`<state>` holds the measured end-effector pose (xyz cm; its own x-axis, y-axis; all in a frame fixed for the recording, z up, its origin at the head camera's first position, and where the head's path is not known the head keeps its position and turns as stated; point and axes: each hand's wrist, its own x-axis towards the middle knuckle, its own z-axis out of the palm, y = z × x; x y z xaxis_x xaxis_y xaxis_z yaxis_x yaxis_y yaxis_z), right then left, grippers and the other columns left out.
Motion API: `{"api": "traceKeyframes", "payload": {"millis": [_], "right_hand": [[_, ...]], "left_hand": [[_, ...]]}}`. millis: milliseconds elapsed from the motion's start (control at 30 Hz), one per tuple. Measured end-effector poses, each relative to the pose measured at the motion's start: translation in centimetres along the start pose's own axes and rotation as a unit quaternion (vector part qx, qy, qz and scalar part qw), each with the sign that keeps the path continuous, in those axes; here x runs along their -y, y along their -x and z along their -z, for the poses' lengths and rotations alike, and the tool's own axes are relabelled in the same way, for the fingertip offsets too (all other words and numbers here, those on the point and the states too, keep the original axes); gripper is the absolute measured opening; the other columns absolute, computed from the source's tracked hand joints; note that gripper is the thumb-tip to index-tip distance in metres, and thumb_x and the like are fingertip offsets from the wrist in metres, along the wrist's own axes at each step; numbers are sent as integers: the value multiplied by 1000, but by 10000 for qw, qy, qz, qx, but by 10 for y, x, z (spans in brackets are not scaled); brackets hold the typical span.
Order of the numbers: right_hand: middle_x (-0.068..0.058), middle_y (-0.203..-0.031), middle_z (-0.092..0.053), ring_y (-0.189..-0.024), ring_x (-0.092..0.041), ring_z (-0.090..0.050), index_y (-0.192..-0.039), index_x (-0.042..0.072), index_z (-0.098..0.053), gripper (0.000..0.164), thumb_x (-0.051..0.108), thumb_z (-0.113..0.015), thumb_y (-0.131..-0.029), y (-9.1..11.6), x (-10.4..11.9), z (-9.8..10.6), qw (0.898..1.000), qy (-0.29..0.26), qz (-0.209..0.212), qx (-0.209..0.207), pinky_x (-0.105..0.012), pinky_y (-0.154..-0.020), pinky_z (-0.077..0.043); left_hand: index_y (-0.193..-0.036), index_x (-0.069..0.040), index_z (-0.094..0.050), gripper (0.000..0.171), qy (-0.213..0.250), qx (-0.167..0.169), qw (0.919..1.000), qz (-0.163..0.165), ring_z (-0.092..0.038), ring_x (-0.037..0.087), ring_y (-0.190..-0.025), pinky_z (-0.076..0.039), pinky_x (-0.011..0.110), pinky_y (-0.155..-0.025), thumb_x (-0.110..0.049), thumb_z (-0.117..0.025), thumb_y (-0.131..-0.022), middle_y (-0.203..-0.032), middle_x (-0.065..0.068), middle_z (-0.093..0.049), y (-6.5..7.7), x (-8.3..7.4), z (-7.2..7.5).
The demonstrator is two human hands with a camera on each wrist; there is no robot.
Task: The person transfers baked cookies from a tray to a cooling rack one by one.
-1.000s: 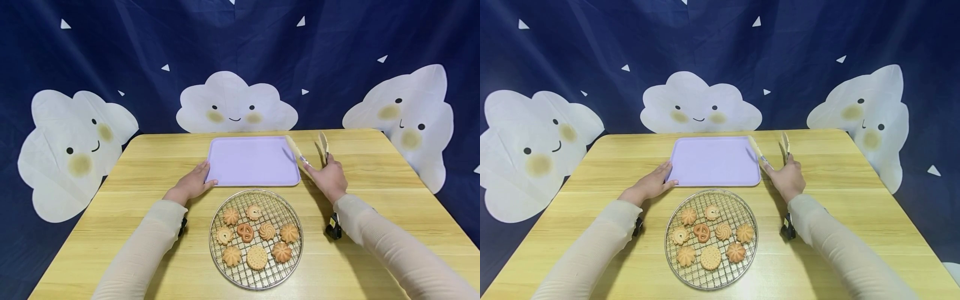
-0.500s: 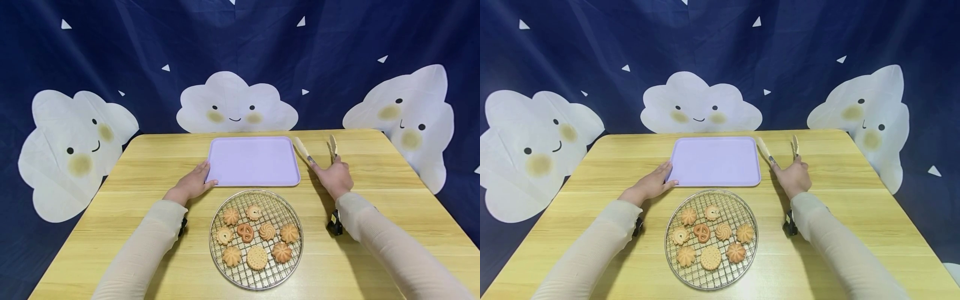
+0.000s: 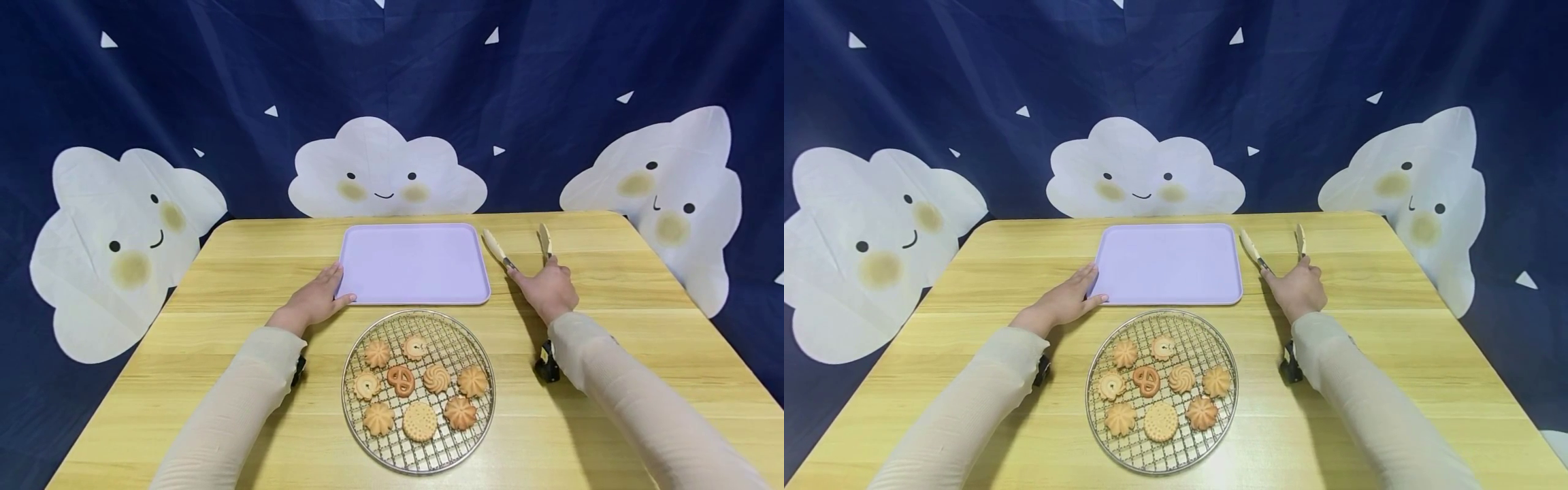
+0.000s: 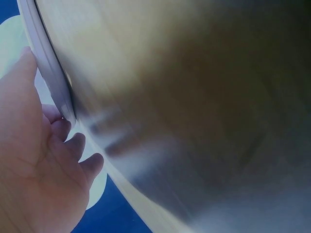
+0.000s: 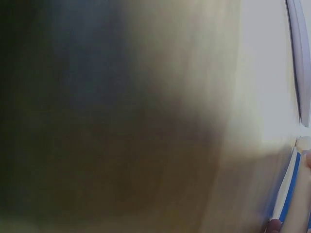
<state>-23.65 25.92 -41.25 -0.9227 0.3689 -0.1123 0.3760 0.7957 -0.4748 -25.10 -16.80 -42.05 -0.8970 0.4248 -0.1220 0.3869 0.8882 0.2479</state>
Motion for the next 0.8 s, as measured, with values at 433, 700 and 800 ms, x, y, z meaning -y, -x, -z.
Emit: {"api": "traceKeyframes", "payload": {"millis": [433, 700, 800], "right_hand": [[-37, -123, -43, -109, -54, -37, -144, -12, -22, 105, 69, -52, -83, 2, -2, 0, 9993, 379, 17, -25, -58, -80, -44], [-36, -122, -44, -108, -53, -38, -141, -12, -28, 104, 70, -53, -81, 2, -2, 0, 9994, 323, 59, -123, -59, -80, -44], [-37, -124, -43, -108, -53, -37, -142, -11, -27, 107, 72, -52, -80, 1, -2, 3, 9993, 243, 184, -222, -60, -81, -42]], "left_hand": [[-149, 6, -13, 80, 34, 21, 10000, 1, -13, 38, -141, -15, 47, -114, -49, -42, -99, -156, 20, -9, 0, 1, -1], [-149, 6, -14, 80, 19, 20, 10000, 3, -13, 38, -141, -15, 47, -114, -49, -42, -99, -156, 20, -9, 0, 1, -1], [-149, 5, -13, 80, 33, 39, 10000, 8, -13, 37, -141, -15, 47, -114, -50, -41, -99, -156, 19, -9, -1, 2, -1]]}}
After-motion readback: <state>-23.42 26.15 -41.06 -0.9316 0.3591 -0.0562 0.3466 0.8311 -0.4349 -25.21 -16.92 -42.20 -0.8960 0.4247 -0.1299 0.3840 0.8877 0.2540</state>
